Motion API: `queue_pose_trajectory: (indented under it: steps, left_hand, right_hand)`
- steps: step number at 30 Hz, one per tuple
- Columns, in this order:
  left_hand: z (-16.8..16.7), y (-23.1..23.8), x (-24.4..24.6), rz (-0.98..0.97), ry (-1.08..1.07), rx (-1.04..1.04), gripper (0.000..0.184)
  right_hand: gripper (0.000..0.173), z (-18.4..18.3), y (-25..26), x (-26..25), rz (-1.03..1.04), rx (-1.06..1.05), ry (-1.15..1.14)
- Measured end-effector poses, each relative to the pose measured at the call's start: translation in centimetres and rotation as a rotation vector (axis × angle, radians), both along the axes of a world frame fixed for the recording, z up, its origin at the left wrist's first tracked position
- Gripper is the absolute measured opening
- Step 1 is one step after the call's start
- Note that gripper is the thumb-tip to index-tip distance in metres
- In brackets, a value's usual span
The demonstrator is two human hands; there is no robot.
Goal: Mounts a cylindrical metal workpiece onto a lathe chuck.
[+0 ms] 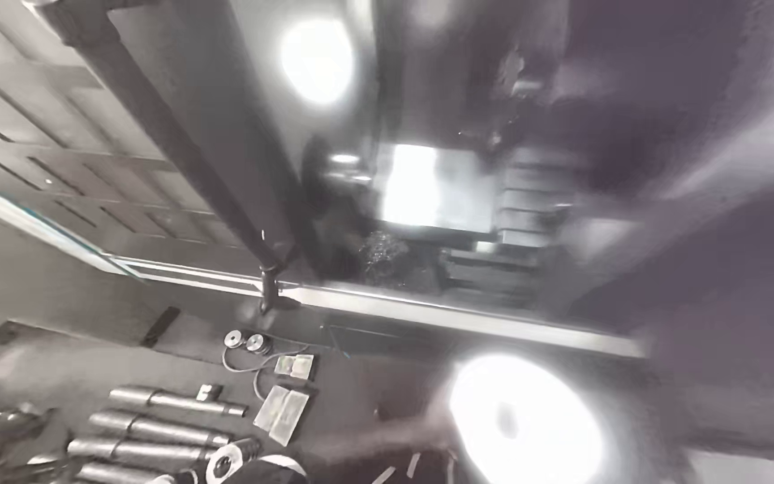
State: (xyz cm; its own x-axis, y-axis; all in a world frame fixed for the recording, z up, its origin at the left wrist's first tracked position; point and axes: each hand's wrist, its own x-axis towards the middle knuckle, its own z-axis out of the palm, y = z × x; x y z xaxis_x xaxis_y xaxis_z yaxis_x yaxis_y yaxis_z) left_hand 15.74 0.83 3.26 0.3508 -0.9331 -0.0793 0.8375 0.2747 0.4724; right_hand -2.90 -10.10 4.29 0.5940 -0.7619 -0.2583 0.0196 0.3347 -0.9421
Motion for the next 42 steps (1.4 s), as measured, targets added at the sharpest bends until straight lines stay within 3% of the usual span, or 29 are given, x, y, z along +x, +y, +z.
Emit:
queue_pose_trajectory:
  steps: [2,4,6,8,11,14,15,18,20,22,24,27,29,32,35,39,42]
  left_hand:
    - [2.0,1.0,4.0,0.175,0.067,0.077,0.069]
    - [4.3,1.5,7.7,0.312,0.043,0.098,0.066]
    - [6.2,1.3,10.9,0.41,0.028,0.066,0.063]
    - [7.4,0.2,13.8,0.435,0.063,-0.048,0.061]
    - [7.8,-2.5,18.1,0.434,0.06,-0.199,0.073]
    - [6.8,-4.2,19.1,0.551,-0.014,-0.051,0.095]
    - [6.6,-4.3,19.2,0.567,-0.03,-0.013,0.096]
    - [5.6,-5.3,19.1,0.588,0.07,0.094,0.1]
    - [4.9,-6.8,19.8,0.725,0.143,0.253,0.087]
    - [3.2,-7.8,21.0,0.807,0.18,0.259,0.081]
    - [3.5,-8.4,22.2,0.851,0.125,0.295,0.076]
    - [3.8,-8.1,24.7,0.629,0.149,0.13,0.099]
    - [3.9,-7.9,27.3,0.59,0.175,0.108,0.107]
    - [3.8,-7.5,31.9,0.621,0.281,0.083,0.105]
    - [2.1,-6.8,38.3,0.628,0.272,0.035,0.101]
    - [-0.9,-6.5,45.5,0.64,0.305,0.064,0.114]
    - [-3.2,-6.6,49.0,0.692,0.28,-0.056,0.108]
  right_hand:
    - [0.026,3.7,0.4,5.8,0.097,-0.179,0.121]
    - [0.033,7.1,0.0,10.4,0.195,-0.378,0.156]
    - [0.048,9.2,-0.9,14.0,0.246,-0.556,0.088]
    - [0.059,11.3,-2.4,16.9,0.31,-0.593,-0.079]
    - [0.056,11.7,-6.0,21.5,0.464,-0.376,-0.361]
    - [0.059,9.2,-9.2,25.5,0.722,0.435,-0.654]
    - [0.064,8.1,-10.0,27.0,0.825,0.584,-0.733]
    - [0.06,8.3,-10.8,28.8,0.875,0.677,-0.761]
    - [0.055,8.3,-11.3,30.2,0.916,0.718,-0.794]
    - [0.05,8.6,-12.3,32.2,1.02,0.669,-0.811]
    - [0.051,8.7,-13.3,34.3,1.062,0.602,-0.79]
    - [0.057,8.6,-14.0,38.2,1.095,0.597,-0.74]
    - [0.059,8.5,-14.3,41.6,1.103,0.661,-0.65]
    - [0.058,9.1,-14.4,47.2,1.042,0.631,-0.435]
    - [0.059,8.8,-13.4,53.0,0.954,0.46,-0.303]
    - [0.058,7.4,-11.4,59.3,0.833,0.278,-0.147]
    - [0.047,6.3,-10.4,62.7,0.771,0.22,-0.206]
